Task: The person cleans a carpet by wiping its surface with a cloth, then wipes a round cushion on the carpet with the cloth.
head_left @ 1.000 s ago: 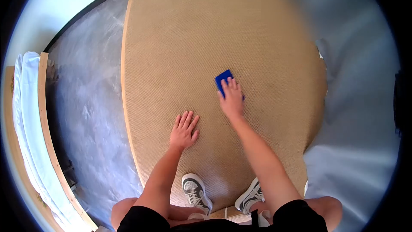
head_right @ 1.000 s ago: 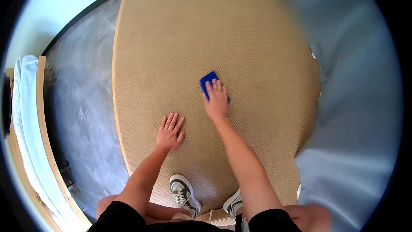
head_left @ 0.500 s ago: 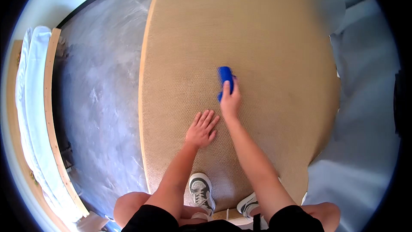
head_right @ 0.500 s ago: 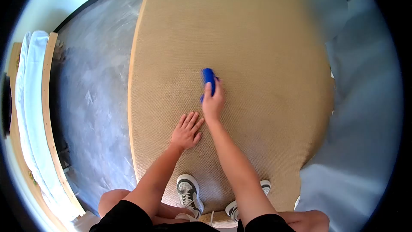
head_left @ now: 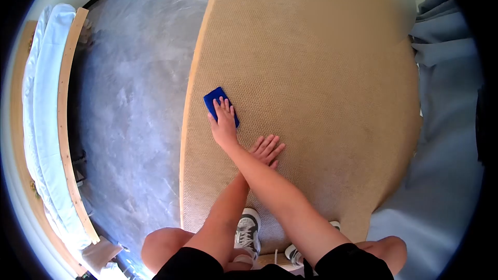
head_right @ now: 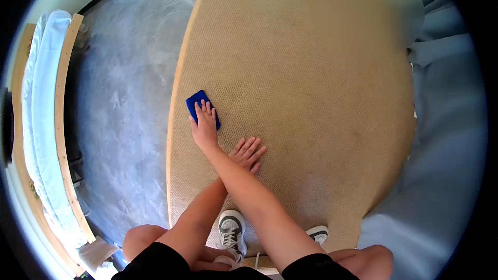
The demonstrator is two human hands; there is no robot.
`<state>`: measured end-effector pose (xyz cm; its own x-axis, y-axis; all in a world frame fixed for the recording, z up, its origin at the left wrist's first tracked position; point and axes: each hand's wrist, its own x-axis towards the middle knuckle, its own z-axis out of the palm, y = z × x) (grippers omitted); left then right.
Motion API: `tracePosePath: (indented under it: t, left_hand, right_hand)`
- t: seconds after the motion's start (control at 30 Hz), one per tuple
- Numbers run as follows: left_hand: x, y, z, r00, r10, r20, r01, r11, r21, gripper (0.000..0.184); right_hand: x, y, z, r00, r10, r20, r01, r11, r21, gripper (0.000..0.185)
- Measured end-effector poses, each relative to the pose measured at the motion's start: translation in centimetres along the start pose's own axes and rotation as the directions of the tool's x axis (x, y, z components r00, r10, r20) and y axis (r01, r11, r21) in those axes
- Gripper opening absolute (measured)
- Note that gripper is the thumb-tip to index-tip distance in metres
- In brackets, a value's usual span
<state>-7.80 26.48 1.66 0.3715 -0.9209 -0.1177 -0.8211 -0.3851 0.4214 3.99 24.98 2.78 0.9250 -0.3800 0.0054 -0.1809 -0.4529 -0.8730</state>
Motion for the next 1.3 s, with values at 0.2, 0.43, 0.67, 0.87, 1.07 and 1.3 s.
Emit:
tracePosePath:
  t: [0.2,0.43,0.67,0.87,1.07,1.3]
  left_hand:
    - [0.0,-0.8,1.3,0.999,0.019,-0.034,-0.019,1.0,0.006,0.067]
    - [0.1,-0.8,2.0,0.997,0.036,-0.071,-0.037,0.999,-0.014,0.067]
    - [0.1,-0.3,-0.9,0.999,0.028,-0.043,-0.032,0.996,-0.078,0.066]
    - [0.0,-0.2,0.5,0.992,0.004,-0.129,-0.012,0.998,-0.063,0.064]
    - [0.6,-0.7,0.4,0.987,0.013,0.16,-0.018,0.999,0.03,0.064]
    - [0.3,0.3,-1.9,0.999,0.002,0.038,-0.002,1.0,0.005,0.067]
  right_hand:
    - [1.3,0.3,-6.7,0.908,0.411,-0.077,-0.315,0.793,0.521,0.052]
    - [1.7,2.9,-2.6,0.966,0.096,-0.241,-0.167,0.941,-0.293,0.052]
    - [2.4,-2.8,7.1,0.964,-0.165,0.209,0.165,0.986,0.016,0.05]
    - [3.8,-4.8,3.6,0.947,-0.028,0.32,-0.183,0.77,0.61,0.044]
    - [6.5,0.2,-4.0,0.96,0.089,-0.267,-0.092,0.996,0.0,0.048]
    - [2.9,-2.3,7.1,0.995,-0.05,0.089,0.037,0.989,0.144,0.039]
